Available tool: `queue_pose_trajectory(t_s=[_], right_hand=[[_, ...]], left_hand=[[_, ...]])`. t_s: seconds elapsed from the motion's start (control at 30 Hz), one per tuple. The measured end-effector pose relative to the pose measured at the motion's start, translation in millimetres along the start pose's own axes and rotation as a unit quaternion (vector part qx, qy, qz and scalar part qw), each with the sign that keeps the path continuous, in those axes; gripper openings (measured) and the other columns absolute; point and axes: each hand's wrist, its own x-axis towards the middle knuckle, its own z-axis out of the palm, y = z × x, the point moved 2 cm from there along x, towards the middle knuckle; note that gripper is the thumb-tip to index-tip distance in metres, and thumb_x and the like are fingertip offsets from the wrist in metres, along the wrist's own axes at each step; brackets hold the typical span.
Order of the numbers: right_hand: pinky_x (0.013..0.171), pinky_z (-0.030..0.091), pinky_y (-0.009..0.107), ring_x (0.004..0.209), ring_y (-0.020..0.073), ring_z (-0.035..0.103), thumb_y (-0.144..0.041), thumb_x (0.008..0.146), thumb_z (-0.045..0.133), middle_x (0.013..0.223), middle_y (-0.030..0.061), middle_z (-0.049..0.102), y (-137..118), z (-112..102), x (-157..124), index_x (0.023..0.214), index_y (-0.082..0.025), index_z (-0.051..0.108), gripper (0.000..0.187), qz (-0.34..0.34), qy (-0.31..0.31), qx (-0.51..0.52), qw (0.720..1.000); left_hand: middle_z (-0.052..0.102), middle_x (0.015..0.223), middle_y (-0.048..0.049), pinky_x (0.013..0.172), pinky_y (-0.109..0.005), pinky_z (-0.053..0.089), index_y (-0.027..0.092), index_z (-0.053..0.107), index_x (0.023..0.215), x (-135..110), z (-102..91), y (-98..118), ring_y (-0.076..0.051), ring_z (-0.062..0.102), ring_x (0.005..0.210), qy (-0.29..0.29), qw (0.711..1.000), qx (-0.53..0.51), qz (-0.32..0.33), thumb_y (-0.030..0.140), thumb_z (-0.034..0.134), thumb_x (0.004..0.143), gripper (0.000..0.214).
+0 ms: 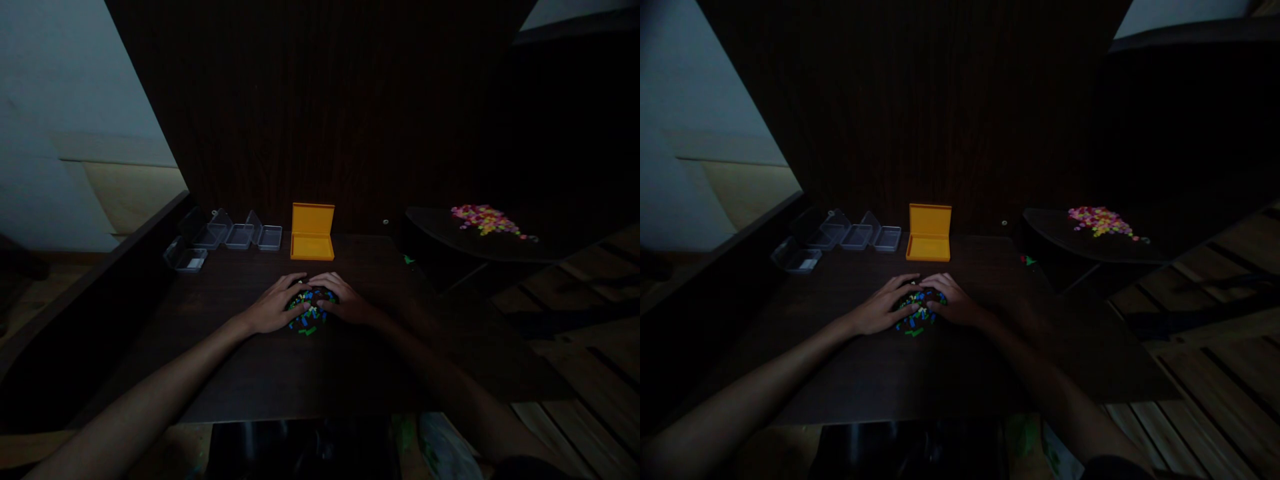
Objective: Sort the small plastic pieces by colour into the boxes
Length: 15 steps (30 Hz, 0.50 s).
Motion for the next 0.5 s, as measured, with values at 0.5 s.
queue_pose_trajectory(t_s=[0.5], right_hand=[[0.103,0.036,0.049,0.119,0.0264,0.046,-0.055,0.092,0.047,0.125,0.0124,0.055,0.0,-1.2,-0.2,0.126,-0.019,0.054,0.049,-0.004,-0.006,0.012,1.000]], left_hand=[[0.040,0.146,-0.0096,0.111,-0.047,0.036,0.024,0.052,0.129,0.2,0.3,-0.4,-0.028,0.039,0.134,0.000,1.000,0.003,0.002,0.038,0.052,0.091,0.041]])
